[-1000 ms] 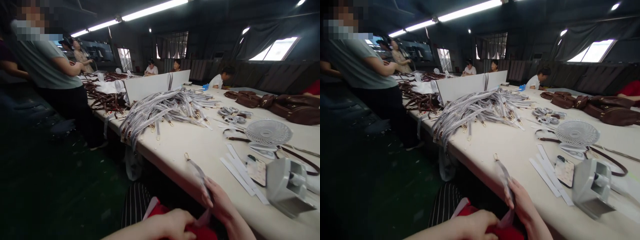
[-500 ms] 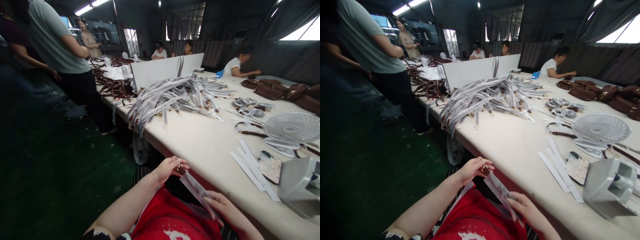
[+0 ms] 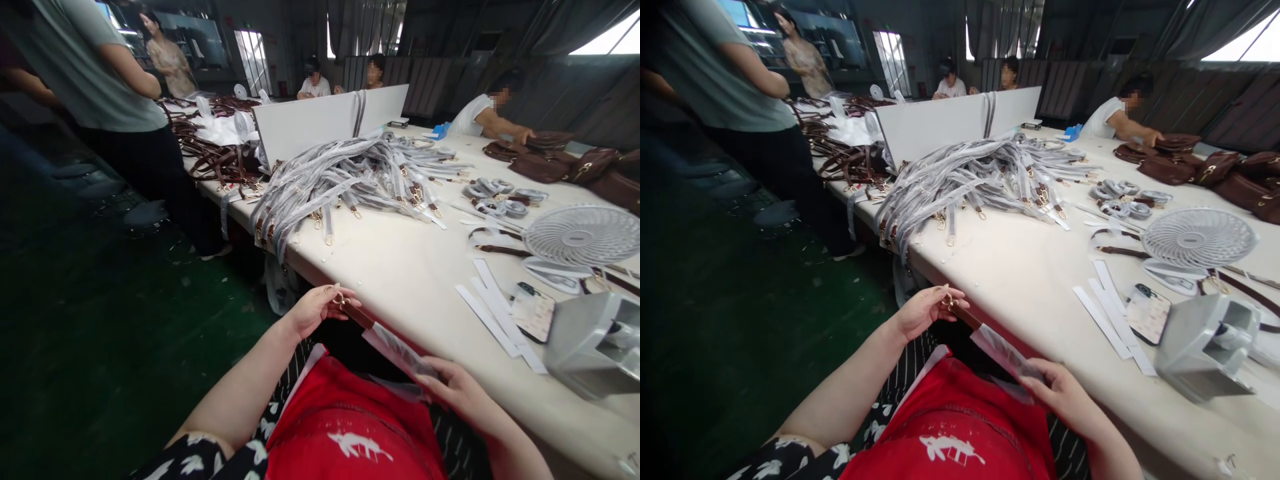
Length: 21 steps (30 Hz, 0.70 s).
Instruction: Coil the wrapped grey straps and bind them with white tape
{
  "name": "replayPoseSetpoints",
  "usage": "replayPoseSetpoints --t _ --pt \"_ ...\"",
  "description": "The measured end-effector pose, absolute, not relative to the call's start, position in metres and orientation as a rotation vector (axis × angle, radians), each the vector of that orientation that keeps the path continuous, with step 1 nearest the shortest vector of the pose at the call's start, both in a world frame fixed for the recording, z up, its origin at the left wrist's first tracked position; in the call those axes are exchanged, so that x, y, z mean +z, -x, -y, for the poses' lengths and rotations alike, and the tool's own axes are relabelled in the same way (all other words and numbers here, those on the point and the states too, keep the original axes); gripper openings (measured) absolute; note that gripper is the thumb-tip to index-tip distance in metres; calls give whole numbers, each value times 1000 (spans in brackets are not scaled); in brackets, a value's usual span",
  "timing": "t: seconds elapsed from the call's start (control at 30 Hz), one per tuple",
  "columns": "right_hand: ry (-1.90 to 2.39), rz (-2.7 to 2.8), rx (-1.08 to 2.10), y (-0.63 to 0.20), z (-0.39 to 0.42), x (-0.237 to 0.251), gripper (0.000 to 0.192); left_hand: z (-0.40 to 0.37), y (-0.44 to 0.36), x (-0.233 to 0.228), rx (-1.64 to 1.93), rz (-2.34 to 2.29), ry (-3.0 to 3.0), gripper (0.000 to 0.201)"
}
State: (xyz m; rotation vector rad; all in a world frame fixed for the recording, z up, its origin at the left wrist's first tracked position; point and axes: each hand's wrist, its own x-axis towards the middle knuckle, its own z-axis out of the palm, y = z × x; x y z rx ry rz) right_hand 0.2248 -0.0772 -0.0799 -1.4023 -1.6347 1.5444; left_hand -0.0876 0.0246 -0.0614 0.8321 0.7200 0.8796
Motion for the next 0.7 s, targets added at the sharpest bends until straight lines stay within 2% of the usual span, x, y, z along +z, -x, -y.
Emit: replayPoseSetpoints --t 0.07,0.17,0.27,0.47,0.6,0.7 --pt "1503 1739 1161 -223 71 -74 33 -26 96 -46 885 -578 -867 36" --pt "1587 1723 606 -219 61 -63 28 -24 104 -24 788 -329 -842 48" --pt "1535 1637 311 -214 53 -51 27 -15 101 -23 663 -256 -745 57" --pt "1392 1758 168 -207 43 -46 30 14 67 -67 575 -383 -838 50" --pt "1400 1848 154 -203 41 -54 32 28 59 -93 488 -403 -837 37" --pt "1403 1869 188 -200 39 -61 29 37 68 -109 340 -410 -806 35"
